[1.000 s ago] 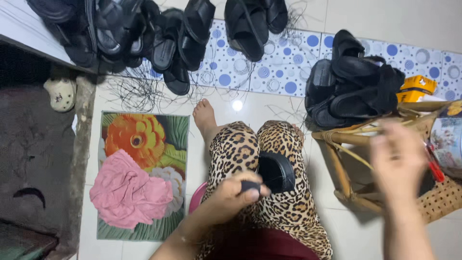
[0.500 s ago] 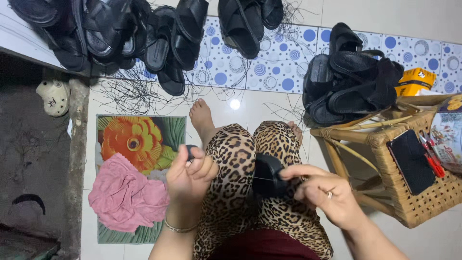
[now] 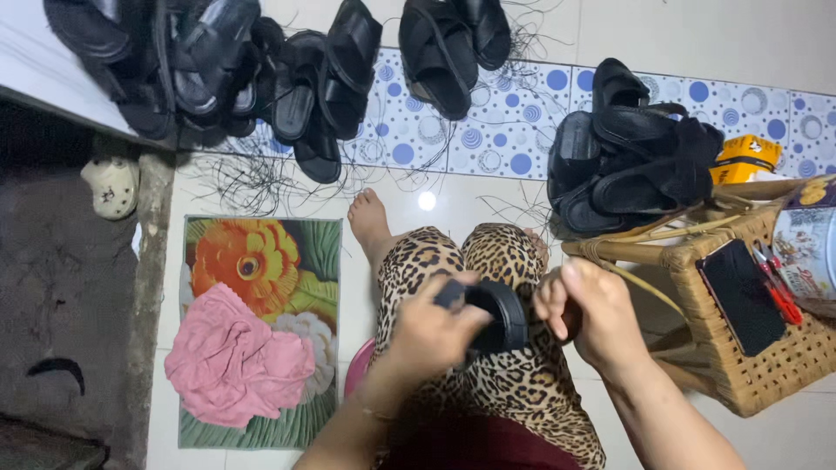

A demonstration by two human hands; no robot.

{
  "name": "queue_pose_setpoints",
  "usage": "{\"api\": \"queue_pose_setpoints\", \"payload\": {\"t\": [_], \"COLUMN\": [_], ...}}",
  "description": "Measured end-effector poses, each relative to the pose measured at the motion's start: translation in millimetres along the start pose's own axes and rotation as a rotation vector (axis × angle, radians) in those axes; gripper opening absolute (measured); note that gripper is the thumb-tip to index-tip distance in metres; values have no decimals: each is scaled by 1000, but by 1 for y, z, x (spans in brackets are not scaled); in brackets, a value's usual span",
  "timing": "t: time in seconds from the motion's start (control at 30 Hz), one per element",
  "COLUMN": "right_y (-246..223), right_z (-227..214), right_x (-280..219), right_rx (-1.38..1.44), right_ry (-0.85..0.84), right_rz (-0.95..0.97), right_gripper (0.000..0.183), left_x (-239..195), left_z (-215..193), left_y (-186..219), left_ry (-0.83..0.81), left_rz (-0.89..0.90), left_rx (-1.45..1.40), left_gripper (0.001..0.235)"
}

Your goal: The person sits on a small stool and sews a black slip-on shoe using a needle and thread. They hold the shoe on their lap, repeatedly passing the needle through the sole and upper, and pull the thread to secure the stitches.

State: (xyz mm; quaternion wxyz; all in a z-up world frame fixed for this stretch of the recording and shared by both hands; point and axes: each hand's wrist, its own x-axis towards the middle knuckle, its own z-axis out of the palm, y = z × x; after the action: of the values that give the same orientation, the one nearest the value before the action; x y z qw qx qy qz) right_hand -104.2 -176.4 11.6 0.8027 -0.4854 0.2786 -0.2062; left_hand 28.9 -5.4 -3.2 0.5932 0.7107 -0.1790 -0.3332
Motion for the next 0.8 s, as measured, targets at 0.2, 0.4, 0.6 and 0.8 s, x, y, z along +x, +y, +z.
{"api": "queue_pose_setpoints", "payload": {"t": [0.2, 0.4, 0.6, 0.8], "right_y": [-70, -23, 3, -24], "right_z": [32, 44, -27, -90], "right_x": [-26, -31, -42, -57], "right_rx": [-817, -1464, -1039, -326], "right_ry": [-360, -386, -135, 91], "right_rz": [-391, 626, 280, 94], "right_gripper": [17, 101, 76, 85], "left_x": [-15, -23, -44, -74], "left_z": [-26, -117, -84, -47], "left_y": [-42, -91, -56, -18], "left_ry": [-227, 132, 81, 2], "left_rz": [206, -1, 3, 55], "left_rx": [-28, -1199, -1138, -725], "left_gripper": [22, 37, 34, 29]}}
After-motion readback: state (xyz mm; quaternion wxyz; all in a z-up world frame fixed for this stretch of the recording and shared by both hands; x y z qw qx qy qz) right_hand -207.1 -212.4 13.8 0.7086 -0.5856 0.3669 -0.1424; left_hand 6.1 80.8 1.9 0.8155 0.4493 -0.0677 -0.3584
